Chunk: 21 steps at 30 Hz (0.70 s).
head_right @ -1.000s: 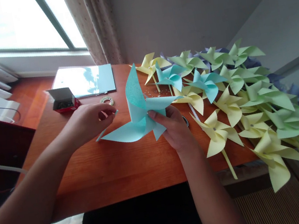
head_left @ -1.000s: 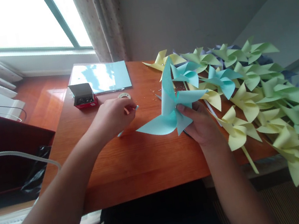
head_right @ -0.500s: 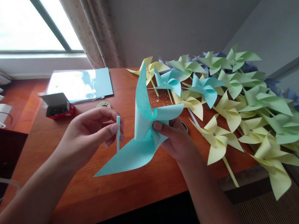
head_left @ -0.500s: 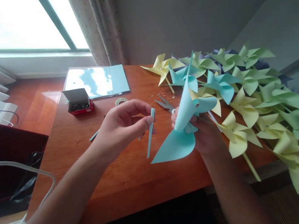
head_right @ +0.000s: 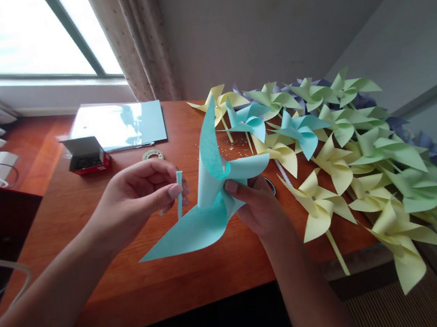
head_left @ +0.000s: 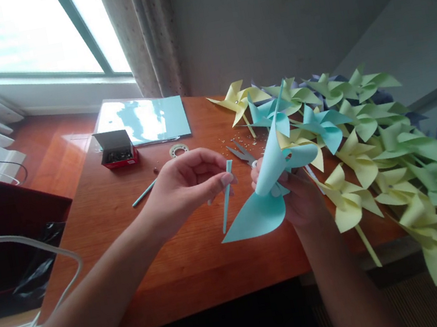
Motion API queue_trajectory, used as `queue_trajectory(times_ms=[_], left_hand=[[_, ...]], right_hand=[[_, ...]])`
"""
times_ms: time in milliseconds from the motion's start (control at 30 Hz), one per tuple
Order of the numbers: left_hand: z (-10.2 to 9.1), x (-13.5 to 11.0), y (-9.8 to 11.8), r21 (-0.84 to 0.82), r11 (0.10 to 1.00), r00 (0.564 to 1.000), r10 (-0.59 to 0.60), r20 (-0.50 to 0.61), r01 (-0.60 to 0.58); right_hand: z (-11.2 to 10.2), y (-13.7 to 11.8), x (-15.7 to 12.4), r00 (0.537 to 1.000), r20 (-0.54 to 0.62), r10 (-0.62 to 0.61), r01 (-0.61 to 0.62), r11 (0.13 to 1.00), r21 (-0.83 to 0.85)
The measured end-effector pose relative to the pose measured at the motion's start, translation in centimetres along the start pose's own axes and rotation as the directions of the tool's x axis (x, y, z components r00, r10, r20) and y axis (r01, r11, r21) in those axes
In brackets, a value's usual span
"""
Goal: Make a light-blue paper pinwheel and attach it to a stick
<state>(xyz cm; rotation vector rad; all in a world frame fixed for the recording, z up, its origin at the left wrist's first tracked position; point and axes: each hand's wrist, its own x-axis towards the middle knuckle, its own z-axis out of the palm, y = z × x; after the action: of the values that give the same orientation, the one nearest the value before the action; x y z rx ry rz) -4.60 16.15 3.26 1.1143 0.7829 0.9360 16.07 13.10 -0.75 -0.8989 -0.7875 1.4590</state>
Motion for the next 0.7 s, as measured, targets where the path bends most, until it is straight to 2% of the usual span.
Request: queue_trajectory(times_ms=[333,700], left_hand=[[0.03,0.06,-0.21,-0.008,1.000,1.000,0.014,0.021,-0.014],[0.18,0.17,-0.18,0.030,1.000,1.000,0.006,-0.014,-0.006]], right_hand=[[0.16,-0.10,-0.01,0.999,-0.023,0.030,-0.031,0.999,-0.015],[0.05,0.07,0.04,1.000,-0.005,0.021,-0.021,1.000,-0.012]])
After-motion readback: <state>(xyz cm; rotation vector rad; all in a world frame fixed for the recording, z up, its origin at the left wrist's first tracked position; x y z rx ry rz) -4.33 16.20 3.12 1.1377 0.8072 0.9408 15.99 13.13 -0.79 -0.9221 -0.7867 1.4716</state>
